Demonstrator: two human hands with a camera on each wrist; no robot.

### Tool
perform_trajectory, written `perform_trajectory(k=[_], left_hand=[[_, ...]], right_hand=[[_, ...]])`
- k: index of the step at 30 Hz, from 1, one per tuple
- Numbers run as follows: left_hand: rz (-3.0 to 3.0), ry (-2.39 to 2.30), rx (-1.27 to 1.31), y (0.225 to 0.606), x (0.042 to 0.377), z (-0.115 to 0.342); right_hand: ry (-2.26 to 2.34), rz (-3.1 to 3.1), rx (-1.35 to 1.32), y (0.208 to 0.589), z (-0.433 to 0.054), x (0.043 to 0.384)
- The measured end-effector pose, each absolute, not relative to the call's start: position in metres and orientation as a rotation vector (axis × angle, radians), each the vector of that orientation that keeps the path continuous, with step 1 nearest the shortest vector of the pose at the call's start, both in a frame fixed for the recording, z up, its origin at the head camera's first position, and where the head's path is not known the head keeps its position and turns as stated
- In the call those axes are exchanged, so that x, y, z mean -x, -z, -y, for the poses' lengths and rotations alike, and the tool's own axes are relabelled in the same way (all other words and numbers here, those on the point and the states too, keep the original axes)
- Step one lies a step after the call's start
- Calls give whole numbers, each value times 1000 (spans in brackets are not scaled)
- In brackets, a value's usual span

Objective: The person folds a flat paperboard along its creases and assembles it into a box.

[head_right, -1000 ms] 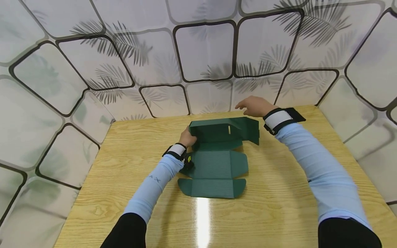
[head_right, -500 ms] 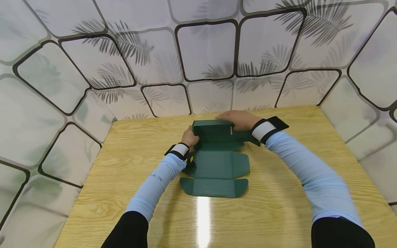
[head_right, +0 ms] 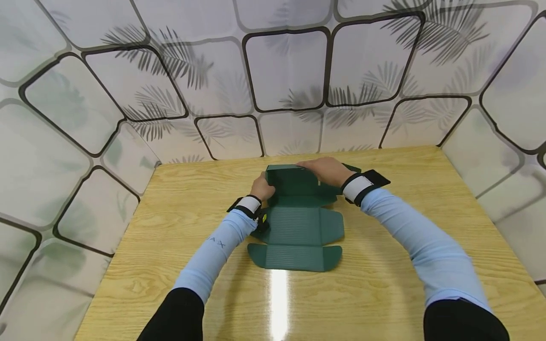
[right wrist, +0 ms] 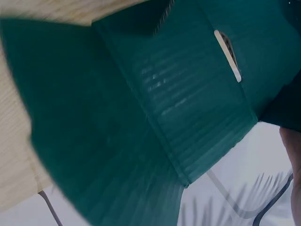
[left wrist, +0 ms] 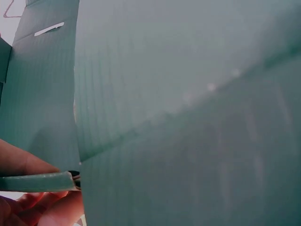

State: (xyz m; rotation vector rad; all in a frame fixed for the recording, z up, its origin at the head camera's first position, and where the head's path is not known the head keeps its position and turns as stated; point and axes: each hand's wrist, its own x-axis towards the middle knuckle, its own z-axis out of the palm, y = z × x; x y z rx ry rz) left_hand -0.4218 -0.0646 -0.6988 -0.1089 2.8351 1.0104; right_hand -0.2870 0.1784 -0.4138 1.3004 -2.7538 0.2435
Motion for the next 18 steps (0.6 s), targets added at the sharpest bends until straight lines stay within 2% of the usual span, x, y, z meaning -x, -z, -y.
perform_trajectory(k=[3, 6, 14, 18], left_hand=[[-2841, -1017, 117, 734, 445, 68], [-2847, -1033, 114, 736, 447, 69], [-2835, -1056, 90, 641, 383, 65], [-2848, -1078, 88, 631, 373, 67]], right_hand=[[-255, 2744, -1270, 416, -177, 287], [-280, 2738, -1248, 417, -175, 287], [-281, 2801, -1177, 418, -173, 279], [-411, 2791, -1110, 418, -176, 265]])
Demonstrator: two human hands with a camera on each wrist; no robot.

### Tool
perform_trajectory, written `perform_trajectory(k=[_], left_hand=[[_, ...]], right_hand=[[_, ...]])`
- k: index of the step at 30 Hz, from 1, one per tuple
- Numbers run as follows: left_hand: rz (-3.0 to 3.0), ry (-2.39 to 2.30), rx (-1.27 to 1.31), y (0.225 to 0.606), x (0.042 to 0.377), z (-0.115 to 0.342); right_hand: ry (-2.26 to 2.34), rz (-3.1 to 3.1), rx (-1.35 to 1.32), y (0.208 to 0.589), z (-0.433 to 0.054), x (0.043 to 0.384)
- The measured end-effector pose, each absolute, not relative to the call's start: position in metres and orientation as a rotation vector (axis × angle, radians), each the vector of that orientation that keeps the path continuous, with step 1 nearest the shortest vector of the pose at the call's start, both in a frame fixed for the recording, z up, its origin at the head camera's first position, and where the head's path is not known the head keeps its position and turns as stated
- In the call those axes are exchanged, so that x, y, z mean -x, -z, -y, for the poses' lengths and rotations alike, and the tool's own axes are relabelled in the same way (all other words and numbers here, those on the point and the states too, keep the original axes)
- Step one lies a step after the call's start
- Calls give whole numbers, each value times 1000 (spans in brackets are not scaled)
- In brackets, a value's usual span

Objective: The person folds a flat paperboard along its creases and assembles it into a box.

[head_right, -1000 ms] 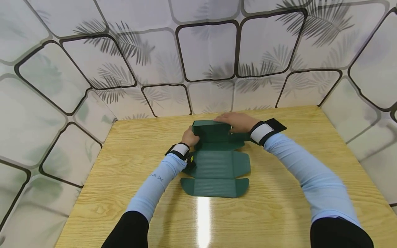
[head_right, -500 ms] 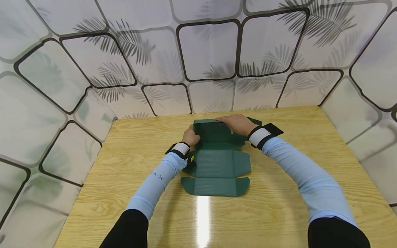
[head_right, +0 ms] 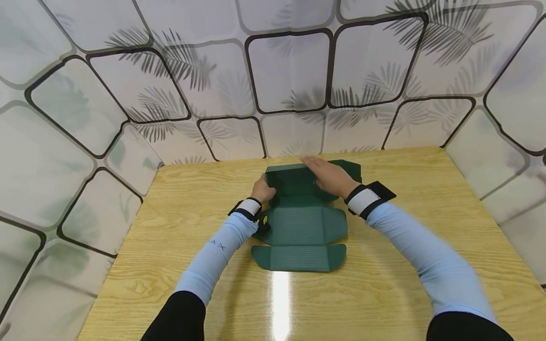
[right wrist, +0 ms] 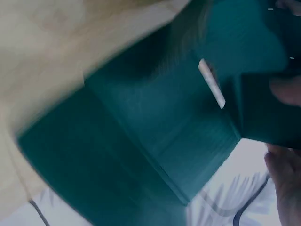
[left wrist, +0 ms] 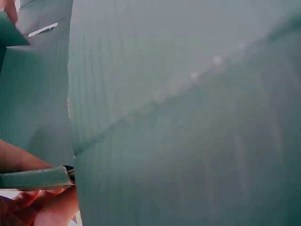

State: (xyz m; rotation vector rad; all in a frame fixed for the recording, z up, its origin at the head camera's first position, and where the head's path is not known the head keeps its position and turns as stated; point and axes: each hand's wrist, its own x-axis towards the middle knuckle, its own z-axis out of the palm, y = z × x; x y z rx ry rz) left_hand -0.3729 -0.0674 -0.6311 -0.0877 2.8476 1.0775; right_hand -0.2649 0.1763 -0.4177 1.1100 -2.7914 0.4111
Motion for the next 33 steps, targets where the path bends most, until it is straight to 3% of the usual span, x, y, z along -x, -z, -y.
perform_trajectory(k=[8, 16, 25, 33], left_hand=[[-2796, -1152, 109, 655, 378, 69], [-2824, -1190, 88, 654, 371, 78], [-2812, -1137, 113, 658, 386, 78], [-2758, -1201, 89, 715, 427, 83]], right_hand=[[-649, 2408, -913, 440, -201, 220], [-1049, 2685, -651, 461, -218, 169], [-1216, 2913, -723, 465, -209, 181], [-945, 2977, -873, 459, -200, 195]])
